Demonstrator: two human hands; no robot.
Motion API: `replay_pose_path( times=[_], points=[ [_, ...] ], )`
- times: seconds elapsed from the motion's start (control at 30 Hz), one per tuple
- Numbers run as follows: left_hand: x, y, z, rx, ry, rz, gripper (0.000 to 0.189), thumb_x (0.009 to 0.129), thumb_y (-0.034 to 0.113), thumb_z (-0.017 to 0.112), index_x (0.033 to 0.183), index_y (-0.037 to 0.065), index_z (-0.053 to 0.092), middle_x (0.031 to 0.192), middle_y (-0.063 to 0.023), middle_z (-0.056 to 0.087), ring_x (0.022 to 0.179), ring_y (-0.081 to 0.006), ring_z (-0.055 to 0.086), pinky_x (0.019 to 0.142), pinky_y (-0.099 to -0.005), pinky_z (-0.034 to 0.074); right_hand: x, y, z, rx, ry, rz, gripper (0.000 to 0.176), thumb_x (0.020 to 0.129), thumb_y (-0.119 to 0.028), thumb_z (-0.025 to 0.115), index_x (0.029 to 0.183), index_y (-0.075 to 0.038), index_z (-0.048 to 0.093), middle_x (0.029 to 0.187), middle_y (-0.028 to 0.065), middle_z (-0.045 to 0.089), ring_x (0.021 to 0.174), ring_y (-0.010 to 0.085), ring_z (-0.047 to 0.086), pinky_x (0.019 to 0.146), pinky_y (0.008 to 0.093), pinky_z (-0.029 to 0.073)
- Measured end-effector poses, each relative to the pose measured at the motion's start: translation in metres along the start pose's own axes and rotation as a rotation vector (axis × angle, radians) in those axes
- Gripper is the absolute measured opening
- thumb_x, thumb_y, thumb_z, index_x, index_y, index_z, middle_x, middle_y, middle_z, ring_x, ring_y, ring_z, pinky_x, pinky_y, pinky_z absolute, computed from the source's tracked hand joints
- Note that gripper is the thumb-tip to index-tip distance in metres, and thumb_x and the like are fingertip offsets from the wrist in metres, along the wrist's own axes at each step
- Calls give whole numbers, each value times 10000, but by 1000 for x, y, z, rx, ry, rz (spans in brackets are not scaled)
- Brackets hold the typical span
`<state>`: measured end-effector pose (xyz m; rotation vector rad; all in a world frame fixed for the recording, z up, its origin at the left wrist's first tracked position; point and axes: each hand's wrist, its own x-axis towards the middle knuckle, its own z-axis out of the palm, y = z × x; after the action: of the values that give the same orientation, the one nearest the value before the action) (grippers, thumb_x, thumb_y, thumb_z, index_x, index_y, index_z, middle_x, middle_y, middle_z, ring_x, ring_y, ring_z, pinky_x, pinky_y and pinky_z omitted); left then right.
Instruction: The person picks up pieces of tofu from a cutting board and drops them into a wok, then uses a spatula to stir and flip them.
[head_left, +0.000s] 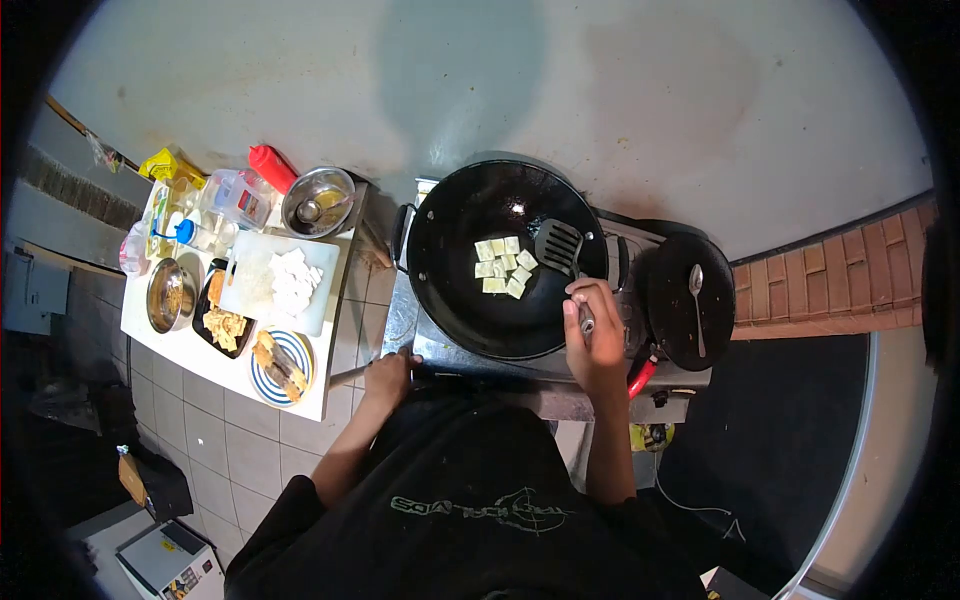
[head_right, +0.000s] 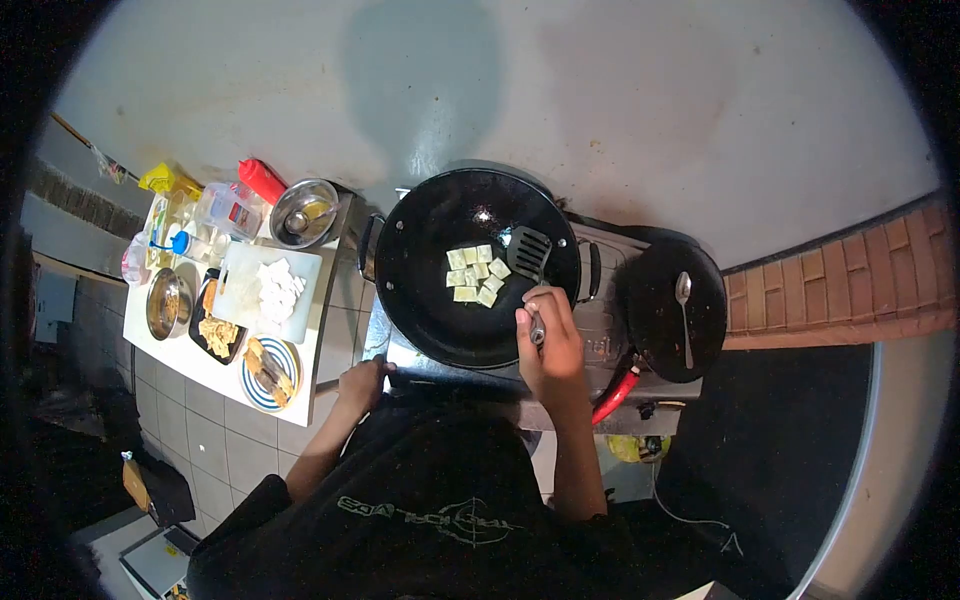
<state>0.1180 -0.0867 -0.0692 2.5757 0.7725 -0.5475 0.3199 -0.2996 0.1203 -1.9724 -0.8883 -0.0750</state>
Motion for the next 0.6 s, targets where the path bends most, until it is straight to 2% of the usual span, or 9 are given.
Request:
replay_pose_path(
  times=[0.13, 0.2, 0.33, 0.4, 0.6],
  points=[
    [-1, 1, 3, -12, -3, -18, 461, 1012, 457, 387, 1067, 43, 583, 924, -219, 694, 888, -395, 685, 725, -524, 531, 1, 0, 3, -12, -4, -1, 61, 919, -2, 563, 954, 13, 515, 975, 159, 552, 817, 297, 591, 750, 327, 489],
    [-1, 2, 7, -42, 71, -41, 401, 979, 439, 473, 995, 60, 605, 860, -186, 700, 836, -380, 686, 713, -508, 531, 0, -1, 5, 7, -17, -8, 66, 916, 6, 566, 954, 16, 513, 976, 157, 551, 810, 294, 588, 746, 322, 486],
    [-4, 3, 5, -52, 86, -37, 404, 985, 436, 463, 996, 58, 605, 863, -193, 698, 844, -379, 687, 718, -507, 529, -2, -6, 11, 80, -51, -10, 83, 908, 33, 577, 948, 25, 504, 967, 149, 548, 792, 282, 580, 729, 302, 477],
    [-3, 1, 2, -64, 24, -21, 466, 1012, 463, 383, 1051, 41, 577, 913, -233, 687, 883, -407, 678, 733, -540, 520, -3, -6, 14, 79, -64, -3, 91, 905, 45, 581, 941, 33, 498, 954, 146, 543, 791, 275, 580, 719, 295, 475],
    [-2, -1, 7, -76, 43, -24, 452, 1010, 453, 397, 1046, 41, 580, 915, -229, 688, 899, -408, 674, 748, -536, 520, -2, -3, 21, 66, -44, -57, 85, 910, 34, 583, 937, 40, 502, 946, 146, 543, 791, 279, 583, 723, 306, 482]
  ],
)
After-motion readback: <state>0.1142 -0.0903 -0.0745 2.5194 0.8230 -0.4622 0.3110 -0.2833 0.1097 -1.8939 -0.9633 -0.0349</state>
